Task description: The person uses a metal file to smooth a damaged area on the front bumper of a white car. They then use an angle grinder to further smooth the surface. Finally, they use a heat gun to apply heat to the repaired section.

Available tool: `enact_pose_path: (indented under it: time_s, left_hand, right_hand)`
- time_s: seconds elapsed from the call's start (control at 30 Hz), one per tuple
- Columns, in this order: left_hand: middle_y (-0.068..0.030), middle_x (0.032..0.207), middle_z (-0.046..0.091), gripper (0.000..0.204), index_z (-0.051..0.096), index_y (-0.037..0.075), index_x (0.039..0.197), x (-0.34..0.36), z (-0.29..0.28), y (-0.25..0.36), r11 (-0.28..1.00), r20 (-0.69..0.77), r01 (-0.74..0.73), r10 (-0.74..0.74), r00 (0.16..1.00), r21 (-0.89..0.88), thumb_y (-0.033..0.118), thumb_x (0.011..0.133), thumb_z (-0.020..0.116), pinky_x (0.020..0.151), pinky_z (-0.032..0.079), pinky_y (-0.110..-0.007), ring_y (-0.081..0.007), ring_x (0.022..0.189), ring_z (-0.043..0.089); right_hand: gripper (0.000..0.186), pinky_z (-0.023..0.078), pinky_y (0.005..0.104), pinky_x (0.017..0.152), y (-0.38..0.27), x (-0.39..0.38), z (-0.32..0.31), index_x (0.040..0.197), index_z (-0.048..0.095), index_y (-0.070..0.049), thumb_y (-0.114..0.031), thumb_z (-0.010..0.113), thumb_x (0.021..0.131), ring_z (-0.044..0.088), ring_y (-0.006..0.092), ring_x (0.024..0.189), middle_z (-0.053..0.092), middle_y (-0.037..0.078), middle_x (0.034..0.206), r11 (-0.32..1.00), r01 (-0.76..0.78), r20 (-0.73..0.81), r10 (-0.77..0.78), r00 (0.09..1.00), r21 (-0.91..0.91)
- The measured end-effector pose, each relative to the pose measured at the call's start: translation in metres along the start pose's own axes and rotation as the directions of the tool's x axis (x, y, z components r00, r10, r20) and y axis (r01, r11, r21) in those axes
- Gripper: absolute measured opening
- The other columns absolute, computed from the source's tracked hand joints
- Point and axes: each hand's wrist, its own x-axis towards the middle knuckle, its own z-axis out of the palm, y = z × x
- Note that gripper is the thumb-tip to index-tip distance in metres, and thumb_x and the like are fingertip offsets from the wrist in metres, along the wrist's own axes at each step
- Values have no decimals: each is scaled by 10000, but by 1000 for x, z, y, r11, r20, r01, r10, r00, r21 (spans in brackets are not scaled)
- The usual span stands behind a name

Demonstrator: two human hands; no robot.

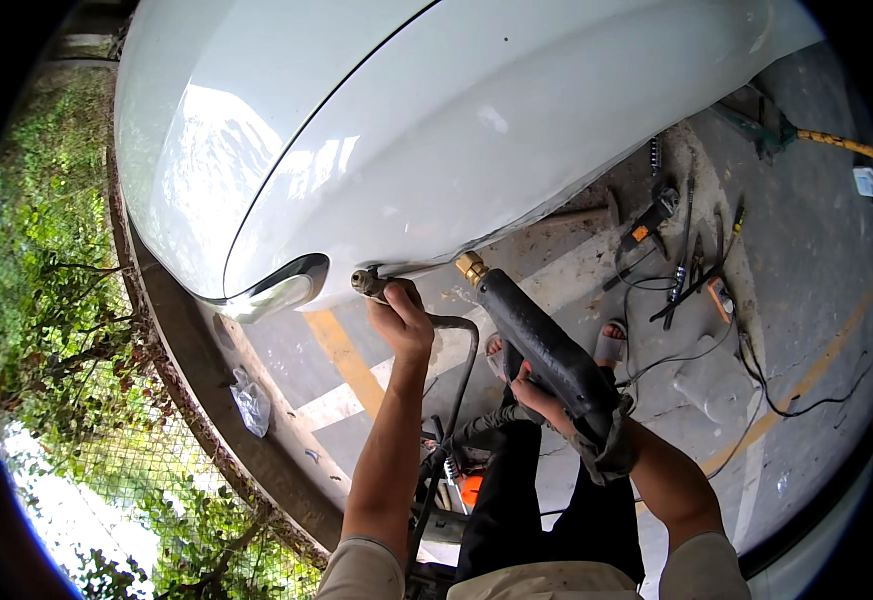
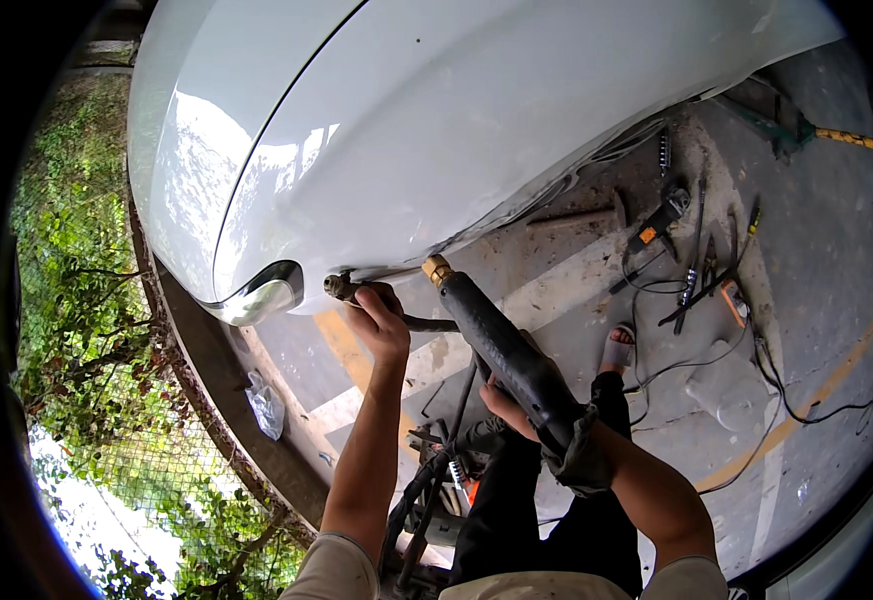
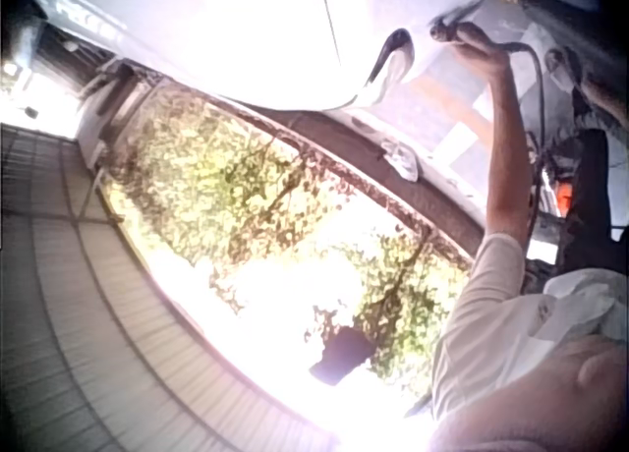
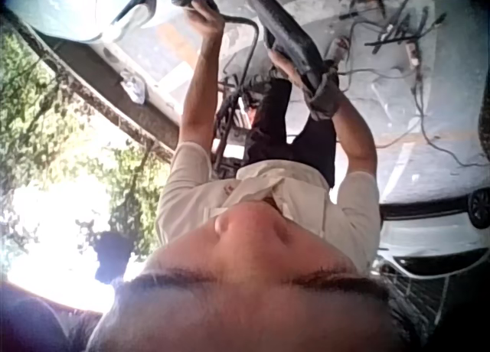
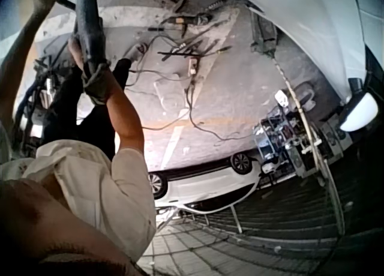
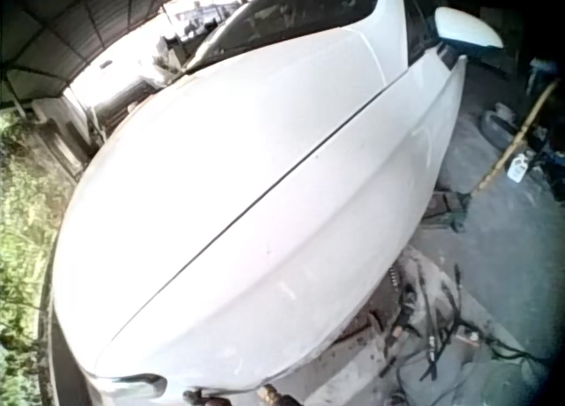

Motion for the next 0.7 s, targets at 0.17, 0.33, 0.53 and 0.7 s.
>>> enact_pose_path:
  time_s: [0.17, 0.33, 0.53, 0.7]
  left_hand:
    - [1, 501, 416, 425, 425, 43, 695, 0, 3, 7, 998, -15, 34, -33, 999, 52, 356, 979, 386, 415, 274, -249, -91, 430, 387]
    - [5, 472, 380, 447, 380, 68, 650, 0, 1, 6, 994, 11, -9, 8, 1000, 111, 349, 992, 316, 401, 259, -239, -83, 411, 344]
    - [1, 477, 392, 466, 420, 47, 628, -1, 1, 12, 997, -5, 55, -55, 998, 60, 349, 980, 370, 416, 240, -260, -98, 420, 368]
    - [2, 469, 377, 516, 407, 53, 577, -2, 3, 10, 997, -40, 53, -51, 998, 54, 367, 983, 353, 417, 232, -265, -102, 415, 354]
  right_hand:
    - [305, 460, 261, 660, 11, 1, 3, 1011, 481, -35, -31, 673, 775, 552, 100, 734, 551, 16, 816, 948, -228, 34, 226, 974, 223]
    - [282, 466, 263, 644, 28, 2, -3, 974, 501, -35, -40, 687, 762, 568, 98, 698, 570, 15, 780, 971, -186, 29, 184, 983, 149]
    - [307, 480, 261, 623, 11, 10, -14, 985, 514, -25, -53, 702, 745, 586, 93, 661, 593, 13, 718, 998, 14, -20, -15, 1000, -55]
    - [324, 485, 261, 636, 14, 9, -16, 989, 514, -12, -71, 707, 736, 587, 94, 660, 598, 25, 714, 988, -141, 32, 139, 990, 56]
